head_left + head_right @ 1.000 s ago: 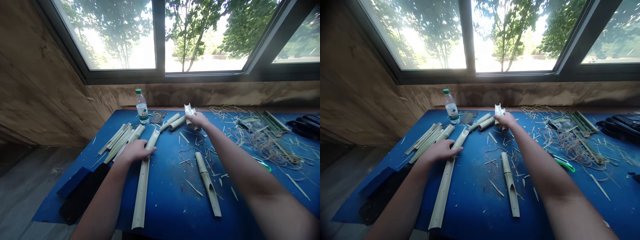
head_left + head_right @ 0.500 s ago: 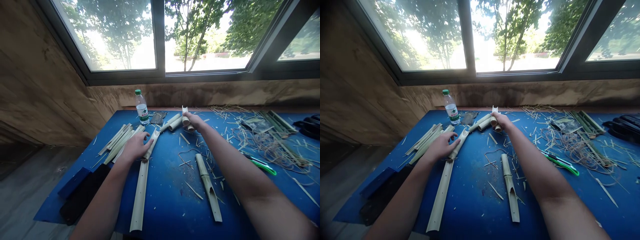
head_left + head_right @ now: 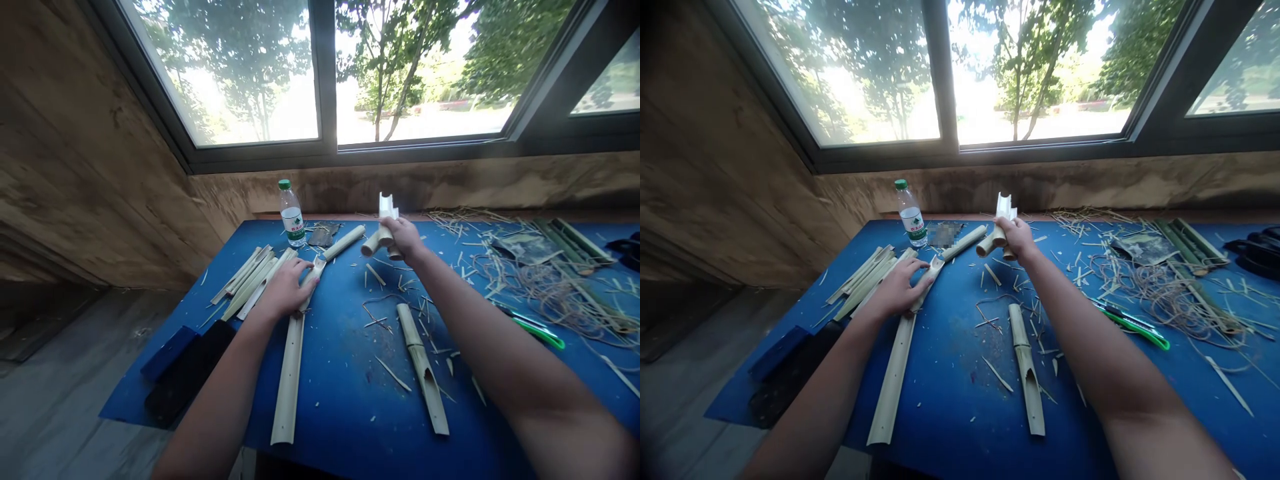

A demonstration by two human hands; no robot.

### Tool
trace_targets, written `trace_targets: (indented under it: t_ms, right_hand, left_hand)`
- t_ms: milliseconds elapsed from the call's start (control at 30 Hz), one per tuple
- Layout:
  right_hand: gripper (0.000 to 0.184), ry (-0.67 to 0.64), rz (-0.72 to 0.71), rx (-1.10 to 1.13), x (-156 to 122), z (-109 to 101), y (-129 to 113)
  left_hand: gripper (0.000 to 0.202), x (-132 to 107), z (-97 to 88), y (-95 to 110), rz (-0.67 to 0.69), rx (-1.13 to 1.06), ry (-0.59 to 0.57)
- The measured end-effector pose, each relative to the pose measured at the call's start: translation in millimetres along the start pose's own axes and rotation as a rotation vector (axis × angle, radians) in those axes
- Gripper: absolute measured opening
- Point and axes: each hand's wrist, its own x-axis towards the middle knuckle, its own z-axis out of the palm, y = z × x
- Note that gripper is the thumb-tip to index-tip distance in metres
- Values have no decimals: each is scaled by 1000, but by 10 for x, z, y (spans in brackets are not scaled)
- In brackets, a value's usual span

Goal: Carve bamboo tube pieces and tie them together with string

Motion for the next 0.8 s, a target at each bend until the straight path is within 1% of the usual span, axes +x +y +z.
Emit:
trace_targets:
  t_ms: [100,200,267,333,400,467,533,600,633,667,700,767,800]
  right_hand:
    - [34,20,-41,21,-144,-287,-21]
    - [33,26,-60,21,-277,-453,64]
    - [32,33,-61,19,-325,-469,162]
    - [32,45,-59,16,-333,-430,258]
    - [32,52,-61,12,-317,-369,328]
    - [34,51,-72,6,-296,-312,372]
    - [33,45,-83,3,-278,-273,412]
    - [33,41,-92,0,-261,-246,467]
    - [36,48,-99,-1,-252,-236,503]
    - [38,58,-106,-1,-241,-225,542]
    - [39,67,-111,1,-231,-215,582]
    - [40,76,-120,13,-211,-196,653]
    - [40,76,-125,21,-202,-187,681]
  left_hand:
    - [48,-7,-7,11,-33,-2,-25]
    - [48,-5,-9,30,-70,-9,-18]
    - [43,1,-11,42,-93,-13,24]
    - [38,-1,-24,64,-106,-8,101]
    - [40,-19,-56,120,-120,10,198]
    - [46,-49,-111,249,-133,33,273]
    - [50,-72,-172,484,-121,42,294]
    - [51,-73,-198,838,-32,43,247]
    - [47,-65,-181,1056,95,78,197]
    - [46,-57,-137,1298,253,119,117]
    - [47,-48,-63,1556,382,137,54]
    - [48,-42,161,2092,557,105,-72]
    - [47,-43,294,2353,646,63,-175]
